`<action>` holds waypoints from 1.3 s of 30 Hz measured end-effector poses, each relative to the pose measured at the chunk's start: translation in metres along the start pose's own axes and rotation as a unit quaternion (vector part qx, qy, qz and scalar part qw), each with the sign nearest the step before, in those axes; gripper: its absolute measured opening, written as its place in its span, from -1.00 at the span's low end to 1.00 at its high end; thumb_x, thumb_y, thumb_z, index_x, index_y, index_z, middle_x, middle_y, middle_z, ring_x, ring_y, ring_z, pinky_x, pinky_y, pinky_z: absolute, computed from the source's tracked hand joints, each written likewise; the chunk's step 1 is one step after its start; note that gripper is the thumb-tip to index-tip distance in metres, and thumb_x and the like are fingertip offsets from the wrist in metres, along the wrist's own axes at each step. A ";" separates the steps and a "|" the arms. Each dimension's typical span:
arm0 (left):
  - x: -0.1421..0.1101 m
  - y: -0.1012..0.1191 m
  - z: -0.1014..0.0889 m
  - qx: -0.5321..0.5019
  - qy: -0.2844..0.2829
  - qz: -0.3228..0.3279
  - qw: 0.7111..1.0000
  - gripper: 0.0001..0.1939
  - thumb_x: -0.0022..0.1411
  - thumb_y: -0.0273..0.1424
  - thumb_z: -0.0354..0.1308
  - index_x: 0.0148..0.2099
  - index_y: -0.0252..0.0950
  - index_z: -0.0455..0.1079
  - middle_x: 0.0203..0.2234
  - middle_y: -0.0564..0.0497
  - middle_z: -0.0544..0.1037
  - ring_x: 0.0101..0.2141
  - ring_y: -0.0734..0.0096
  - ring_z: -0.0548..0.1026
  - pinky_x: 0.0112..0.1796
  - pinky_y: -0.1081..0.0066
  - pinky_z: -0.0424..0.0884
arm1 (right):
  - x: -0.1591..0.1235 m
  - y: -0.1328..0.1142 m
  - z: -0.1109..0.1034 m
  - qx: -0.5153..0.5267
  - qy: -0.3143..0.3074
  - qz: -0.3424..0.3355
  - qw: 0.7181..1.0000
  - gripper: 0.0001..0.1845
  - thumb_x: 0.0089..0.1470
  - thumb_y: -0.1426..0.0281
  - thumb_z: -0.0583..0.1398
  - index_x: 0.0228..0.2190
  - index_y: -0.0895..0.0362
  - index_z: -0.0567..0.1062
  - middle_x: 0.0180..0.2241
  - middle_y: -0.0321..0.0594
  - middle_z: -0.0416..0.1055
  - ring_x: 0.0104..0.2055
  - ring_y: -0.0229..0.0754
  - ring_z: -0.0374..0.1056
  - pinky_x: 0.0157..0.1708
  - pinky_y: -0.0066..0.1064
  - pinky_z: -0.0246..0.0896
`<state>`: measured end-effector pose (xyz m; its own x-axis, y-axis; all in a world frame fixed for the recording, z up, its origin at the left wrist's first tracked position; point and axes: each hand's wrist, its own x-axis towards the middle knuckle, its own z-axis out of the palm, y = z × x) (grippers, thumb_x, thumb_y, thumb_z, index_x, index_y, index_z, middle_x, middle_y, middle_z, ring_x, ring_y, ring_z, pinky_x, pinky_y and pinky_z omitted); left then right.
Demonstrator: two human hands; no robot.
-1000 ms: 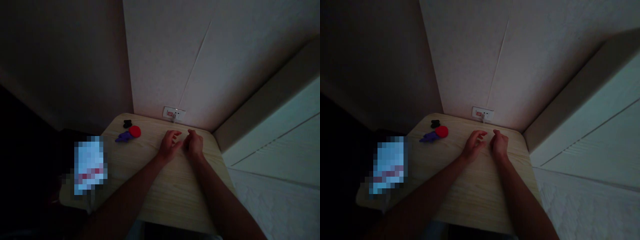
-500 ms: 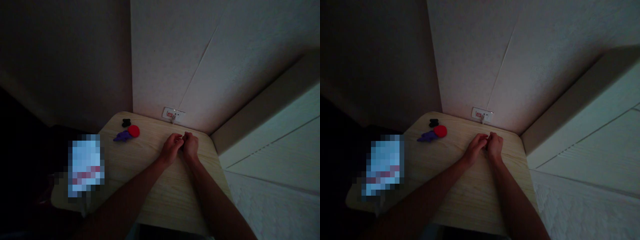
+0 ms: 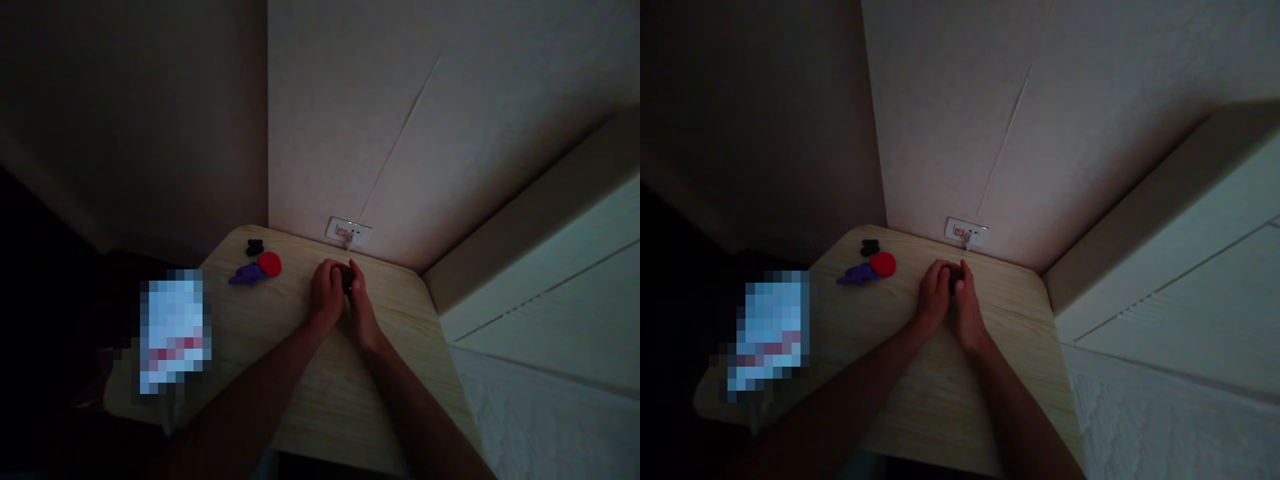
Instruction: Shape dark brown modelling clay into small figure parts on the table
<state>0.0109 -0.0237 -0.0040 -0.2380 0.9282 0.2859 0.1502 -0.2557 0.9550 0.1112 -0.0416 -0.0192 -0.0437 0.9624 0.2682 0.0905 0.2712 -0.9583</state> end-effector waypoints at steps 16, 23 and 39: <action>0.003 -0.001 0.003 -0.124 -0.068 -0.107 0.984 -0.73 0.31 -0.23 0.13 -0.40 -0.26 0.42 -0.52 0.08 0.46 -0.41 0.40 0.40 -0.35 0.41 0.27 | -0.004 -0.005 0.001 -0.041 0.011 -0.029 0.999 -0.22 0.34 -0.14 0.00 0.38 0.04 0.19 0.43 0.00 0.15 0.47 0.04 0.09 0.49 0.02 -0.12; 0.007 0.001 0.001 -0.133 -0.093 -0.125 0.979 -0.74 0.15 -0.31 0.16 -0.55 -0.27 0.41 -0.62 0.07 0.42 -0.49 0.40 0.34 -0.41 0.39 0.22 | -0.002 -0.010 0.000 -0.047 0.037 -0.011 0.998 -0.31 0.32 -0.12 0.05 0.23 0.07 0.36 0.27 0.02 0.36 0.31 0.05 0.28 0.39 -0.02 0.07; 0.011 0.002 0.000 -0.295 -0.071 -0.230 0.925 -0.81 0.03 -0.27 0.16 -0.44 -0.29 0.48 -0.54 -0.05 0.55 -0.46 0.29 0.54 -0.41 0.36 0.46 | -0.003 -0.014 0.001 -0.029 0.000 -0.060 0.998 -0.50 0.16 0.24 0.31 0.13 0.00 0.45 0.08 -0.07 0.49 0.04 0.01 0.45 -0.02 -0.12 0.44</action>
<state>0.0087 -0.0140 0.0008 -0.0112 0.9909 -0.1342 -0.4947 0.1111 0.8620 0.1087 -0.0480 -0.0067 -0.0572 0.9226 0.3814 0.1428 0.3857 -0.9115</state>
